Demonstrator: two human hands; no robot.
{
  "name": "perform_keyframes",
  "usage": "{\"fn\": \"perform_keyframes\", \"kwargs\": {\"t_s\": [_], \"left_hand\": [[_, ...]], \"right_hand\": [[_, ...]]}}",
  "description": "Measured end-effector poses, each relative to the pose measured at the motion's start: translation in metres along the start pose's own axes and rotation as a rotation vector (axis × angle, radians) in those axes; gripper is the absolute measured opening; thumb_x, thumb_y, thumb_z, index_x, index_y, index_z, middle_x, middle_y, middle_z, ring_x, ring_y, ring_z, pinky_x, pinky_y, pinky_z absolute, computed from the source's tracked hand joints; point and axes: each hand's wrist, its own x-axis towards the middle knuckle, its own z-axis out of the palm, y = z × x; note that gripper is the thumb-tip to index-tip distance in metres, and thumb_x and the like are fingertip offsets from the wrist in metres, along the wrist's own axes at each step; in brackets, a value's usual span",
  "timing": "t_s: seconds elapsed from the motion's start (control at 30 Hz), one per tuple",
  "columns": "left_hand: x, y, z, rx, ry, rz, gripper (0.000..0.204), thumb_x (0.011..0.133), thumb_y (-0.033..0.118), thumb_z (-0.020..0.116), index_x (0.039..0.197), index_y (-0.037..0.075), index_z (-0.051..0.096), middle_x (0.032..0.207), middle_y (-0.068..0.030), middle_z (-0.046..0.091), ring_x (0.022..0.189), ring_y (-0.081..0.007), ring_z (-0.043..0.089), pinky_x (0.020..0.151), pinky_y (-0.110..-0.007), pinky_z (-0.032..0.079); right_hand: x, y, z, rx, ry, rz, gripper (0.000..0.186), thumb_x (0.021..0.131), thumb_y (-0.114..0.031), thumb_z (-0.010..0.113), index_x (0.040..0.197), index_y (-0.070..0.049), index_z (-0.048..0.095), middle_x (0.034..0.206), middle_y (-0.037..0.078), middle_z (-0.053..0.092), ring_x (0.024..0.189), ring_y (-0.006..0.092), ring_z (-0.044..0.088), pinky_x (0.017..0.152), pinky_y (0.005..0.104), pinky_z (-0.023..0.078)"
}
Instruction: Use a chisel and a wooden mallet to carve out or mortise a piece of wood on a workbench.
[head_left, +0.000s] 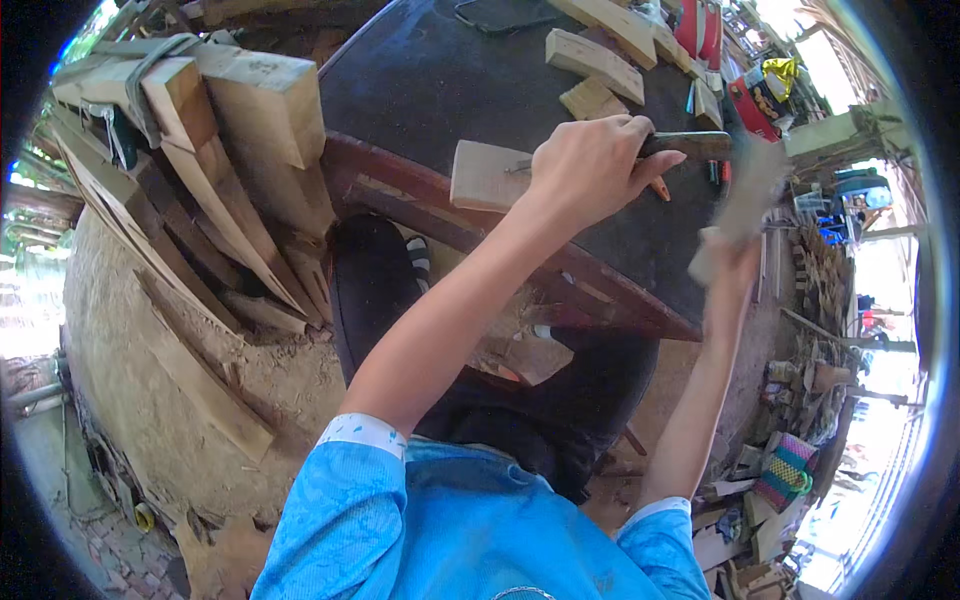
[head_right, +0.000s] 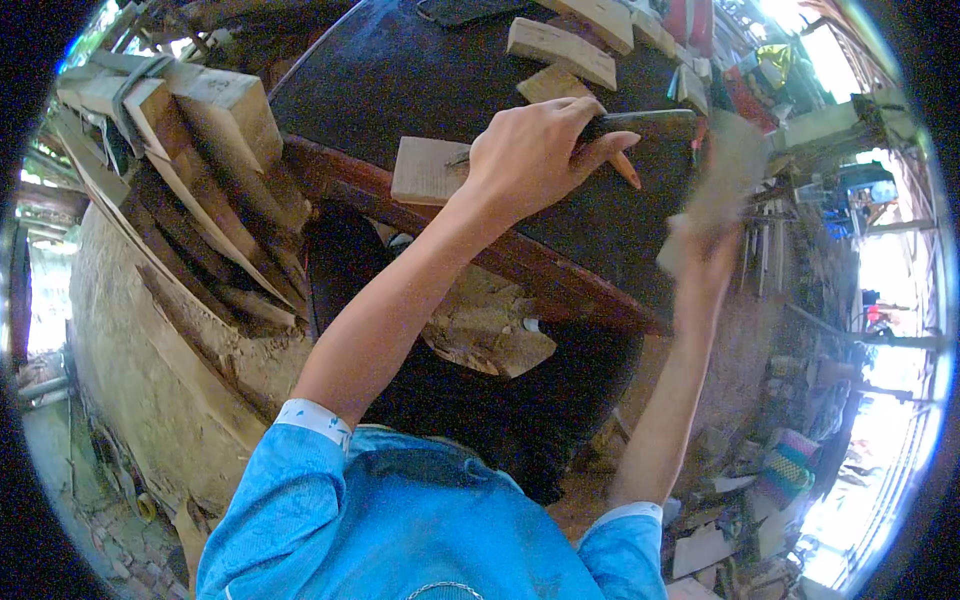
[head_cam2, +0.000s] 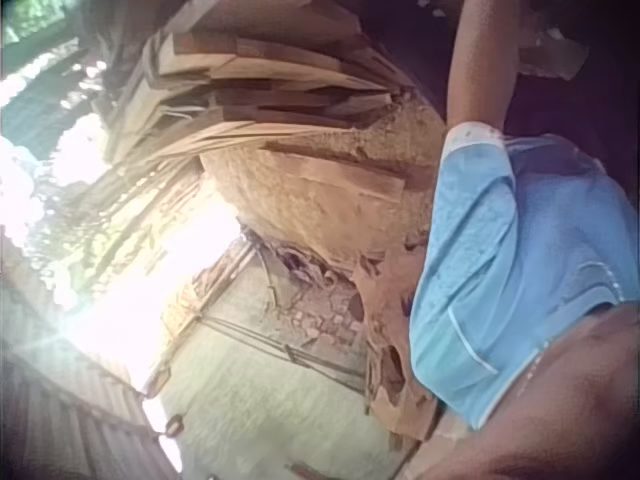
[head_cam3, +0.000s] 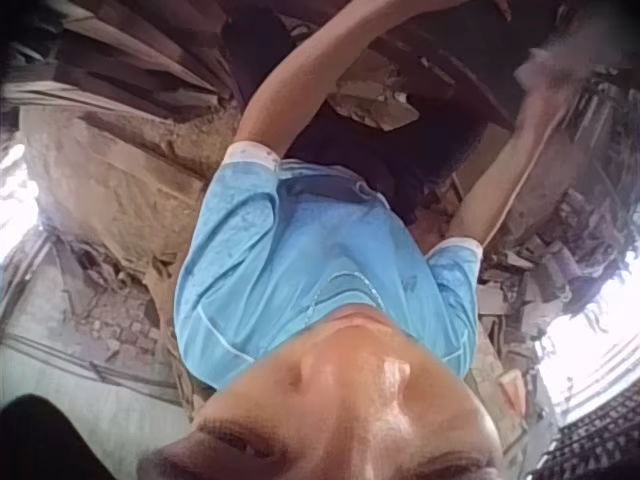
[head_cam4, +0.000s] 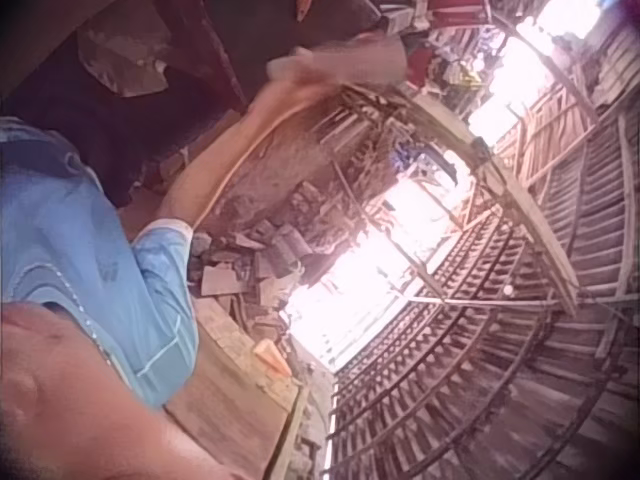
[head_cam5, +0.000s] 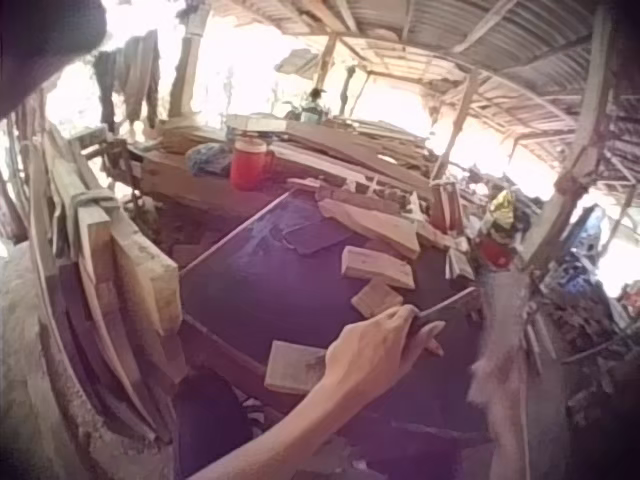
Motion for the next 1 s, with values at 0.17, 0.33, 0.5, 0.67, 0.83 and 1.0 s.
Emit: {"fn": "perform_keyframes", "kwargs": {"t_s": [0.17,0.33,0.5,0.67,0.83,1.0], "left_hand": [[-0.001,-0.004,0.004,0.008,0.089,0.048,0.055,0.096,0.059,0.051,0.092,0.006,0.064,0.085,-0.0141,0.069,0.076,-0.0376,0.069,0.062,-0.047,0.056],[-0.008,-0.001,0.007,0.022,0.051,0.108,0.056,0.096,0.06,0.051,0.092,0.005,0.062,0.083,-0.015,0.069,0.074,-0.0365,0.07,0.059,-0.045,0.056],[-0.012,0.004,0.007,0.071,-0.084,0.168,0.055,0.097,0.059,0.049,0.089,0.005,0.06,0.083,-0.0145,0.07,0.072,-0.0366,0.07,0.058,-0.046,0.056],[-0.005,-0.004,0.008,0.005,-0.036,0.138,0.055,0.098,0.058,0.049,0.089,0.005,0.06,0.084,-0.0148,0.069,0.073,-0.0378,0.069,0.06,-0.047,0.056],[-0.004,-0.001,0.009,-0.013,0.06,0.165,0.053,0.098,0.053,0.053,0.086,0.002,0.06,0.076,-0.0142,0.069,0.068,-0.0348,0.07,0.057,-0.044,0.056],[-0.002,0.0,0.007,-0.034,0.05,0.097,0.053,0.098,0.056,0.052,0.09,0.004,0.061,0.084,-0.0143,0.067,0.077,-0.0369,0.069,0.06,-0.046,0.056]], "right_hand": [[-0.003,0.0,-0.005,-0.992,-0.034,-0.459,0.073,0.09,-0.028,0.074,0.145,0.007,0.04,0.139,0.02,0.054,0.125,0.0322,0.054,0.108,0.0394,0.04],[-0.008,0.001,-0.005,-0.415,0.071,-0.126,0.069,0.088,-0.026,0.073,0.144,0.002,0.044,0.14,0.015,0.052,0.127,0.0261,0.051,0.108,0.0361,0.038],[-0.01,0.001,-0.015,-0.297,0.046,0.078,0.058,0.087,-0.024,0.072,0.137,-0.003,0.051,0.123,0.008,0.058,0.109,0.0192,0.057,0.091,0.0326,0.044],[-0.014,-0.002,-0.01,-0.264,0.062,0.1,0.048,0.088,-0.023,0.07,0.13,-0.006,0.055,0.109,0.005,0.062,0.095,0.0151,0.059,0.08,0.0299,0.047],[0.006,-0.024,-0.014,0.248,-0.038,0.008,0.05,0.089,-0.025,0.07,0.131,-0.004,0.053,0.107,0.01,0.063,0.088,0.0176,0.059,0.073,0.0285,0.05],[-0.005,0.003,-0.002,-1.109,-0.097,-0.76,0.055,0.088,-0.03,0.074,0.131,-0.003,0.053,0.116,0.015,0.061,0.102,0.0195,0.059,0.087,0.035,0.05]]}}
